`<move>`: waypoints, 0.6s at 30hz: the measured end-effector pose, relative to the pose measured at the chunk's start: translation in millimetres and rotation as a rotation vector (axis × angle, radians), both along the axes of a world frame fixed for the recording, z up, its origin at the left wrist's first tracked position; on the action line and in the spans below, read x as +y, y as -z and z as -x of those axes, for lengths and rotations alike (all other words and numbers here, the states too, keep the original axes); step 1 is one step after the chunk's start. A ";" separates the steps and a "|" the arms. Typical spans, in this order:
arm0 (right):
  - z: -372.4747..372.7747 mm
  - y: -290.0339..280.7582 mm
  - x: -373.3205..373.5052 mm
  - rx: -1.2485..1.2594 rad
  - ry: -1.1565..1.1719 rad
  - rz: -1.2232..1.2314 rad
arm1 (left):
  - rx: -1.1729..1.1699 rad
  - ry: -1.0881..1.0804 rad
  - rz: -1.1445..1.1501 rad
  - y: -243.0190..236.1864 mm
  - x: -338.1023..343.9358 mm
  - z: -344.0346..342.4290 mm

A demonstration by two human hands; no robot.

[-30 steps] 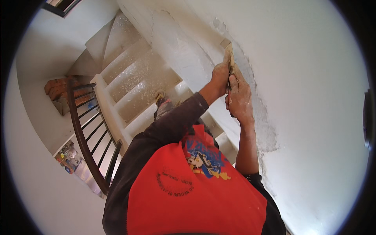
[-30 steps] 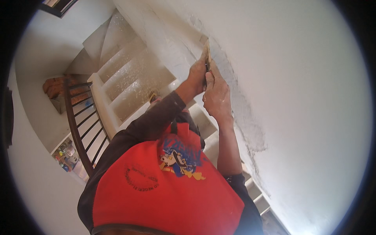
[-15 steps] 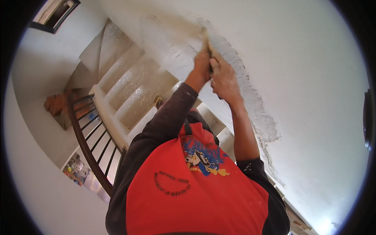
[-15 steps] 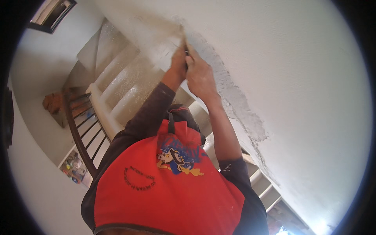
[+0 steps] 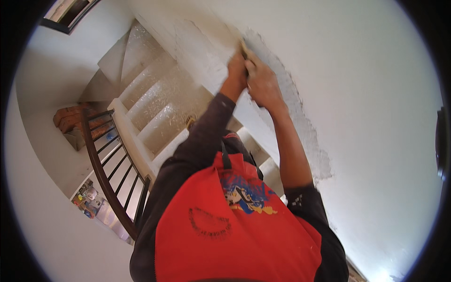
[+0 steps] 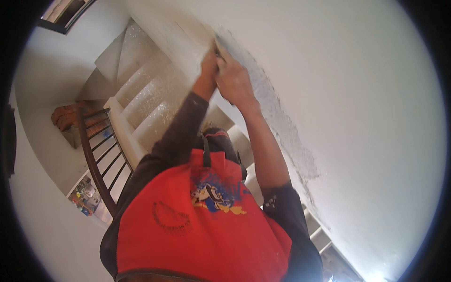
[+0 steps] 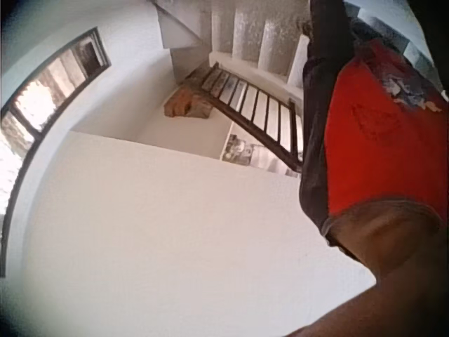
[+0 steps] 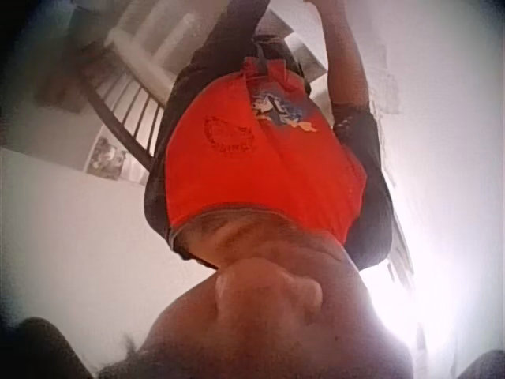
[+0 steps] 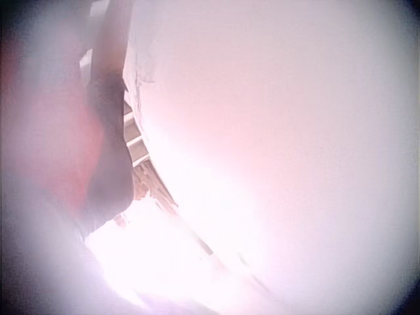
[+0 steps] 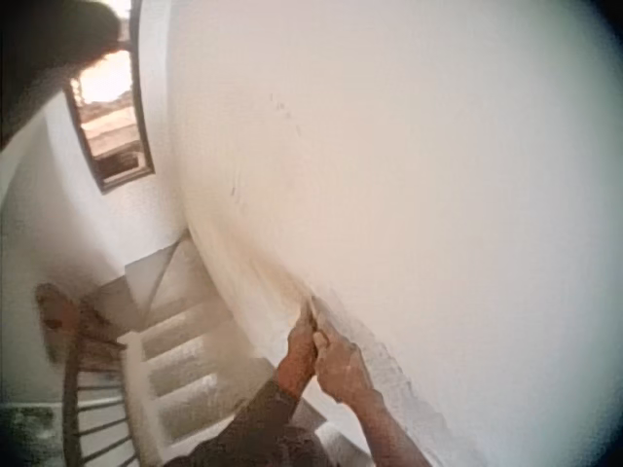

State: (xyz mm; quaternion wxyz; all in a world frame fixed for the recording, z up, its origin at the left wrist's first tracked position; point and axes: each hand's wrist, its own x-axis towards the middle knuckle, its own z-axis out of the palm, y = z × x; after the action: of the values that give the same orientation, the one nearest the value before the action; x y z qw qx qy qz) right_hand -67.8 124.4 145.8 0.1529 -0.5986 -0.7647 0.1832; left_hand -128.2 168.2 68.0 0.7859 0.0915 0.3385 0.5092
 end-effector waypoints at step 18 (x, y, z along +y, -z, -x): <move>4.7 -10.7 -2.5 0.088 0.254 0.345 | -0.135 0.014 0.081 0.6 -5.0 -6.0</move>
State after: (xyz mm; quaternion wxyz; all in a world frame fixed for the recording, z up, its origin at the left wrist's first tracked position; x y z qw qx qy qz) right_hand -72.5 122.0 156.5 0.1031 -0.6991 -0.6329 0.3163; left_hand -122.2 163.2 67.5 0.8137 0.0274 0.3046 0.4944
